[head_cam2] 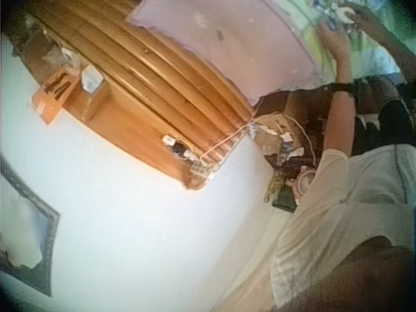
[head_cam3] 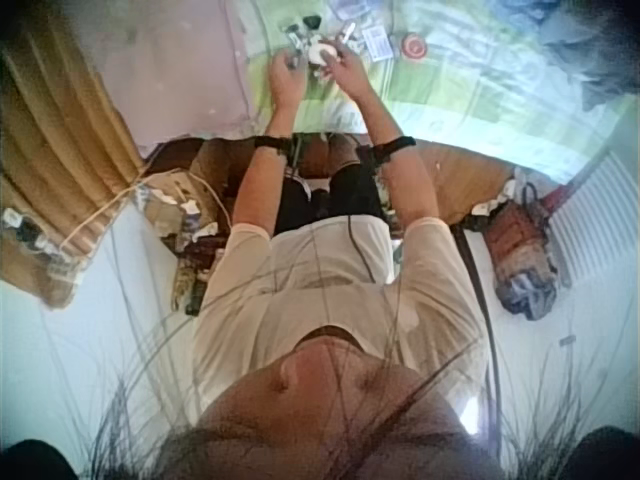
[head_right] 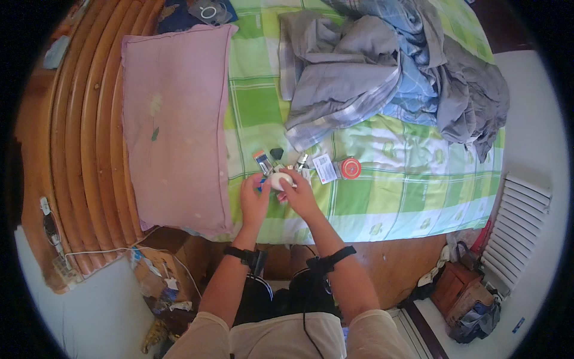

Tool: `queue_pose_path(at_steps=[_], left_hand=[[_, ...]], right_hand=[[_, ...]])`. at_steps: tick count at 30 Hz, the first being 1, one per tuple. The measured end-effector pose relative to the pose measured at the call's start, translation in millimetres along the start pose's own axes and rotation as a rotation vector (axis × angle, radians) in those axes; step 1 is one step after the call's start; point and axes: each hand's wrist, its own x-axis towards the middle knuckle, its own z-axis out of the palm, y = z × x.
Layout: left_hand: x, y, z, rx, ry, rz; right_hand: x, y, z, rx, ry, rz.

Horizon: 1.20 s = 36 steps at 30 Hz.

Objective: The person handles a white power adapter, a black electronic device, and various small components on a bed. They move the items between the headboard and the bed surface, fitting small plastic pieces together by hand.

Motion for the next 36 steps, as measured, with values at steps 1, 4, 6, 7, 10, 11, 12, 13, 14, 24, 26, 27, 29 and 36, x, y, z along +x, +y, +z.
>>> queue_pose_path(at_steps=[1,4,6,7,10,11,12,13,14,24,26,27,29,36], left_hand=[[-1,6,-4,-0.120,-0.041,-0.090],[2,18,-28,-0.428,-0.107,-0.244],[6,23,-49,-0.620,-0.137,-0.307],[7,27,-62,-0.683,-0.155,-0.303],[14,56,-107,-0.737,-0.149,-0.300],[17,68,-123,-0.721,-0.134,-0.315],[20,74,-139,-0.725,-0.114,-0.294],[23,79,-156,-0.730,-0.093,-0.315],[27,85,-173,-0.736,-0.071,-0.336],[66,127,-333,-0.966,0.201,-0.162],[71,136,-364,-1.010,0.233,-0.144],[74,136,-378,-1.014,0.252,-0.129],[80,137,-403,-0.986,0.303,-0.130],[103,129,-464,-1.152,0.396,-0.016]], right_hand=[[-4,0,8,0.036,0.006,-0.006],[-15,-20,37,-0.022,0.007,-0.065],[-20,-38,59,0.024,0.017,-0.087],[-23,-45,70,0.021,0.004,-0.101],[-31,-75,98,-0.109,0.011,-0.120],[-35,-86,109,-0.117,0.000,-0.135],[-40,-100,126,-0.110,-0.005,-0.138],[-44,-113,143,-0.103,-0.011,-0.143],[-45,-120,157,-0.070,-0.056,-0.166],[-60,-217,314,0.045,-0.273,-0.235],[-61,-228,339,0.039,-0.302,-0.257],[-60,-235,353,0.020,-0.327,-0.252],[-59,-248,377,-0.007,-0.368,-0.255],[-55,-275,456,-0.009,-0.489,-0.275]])
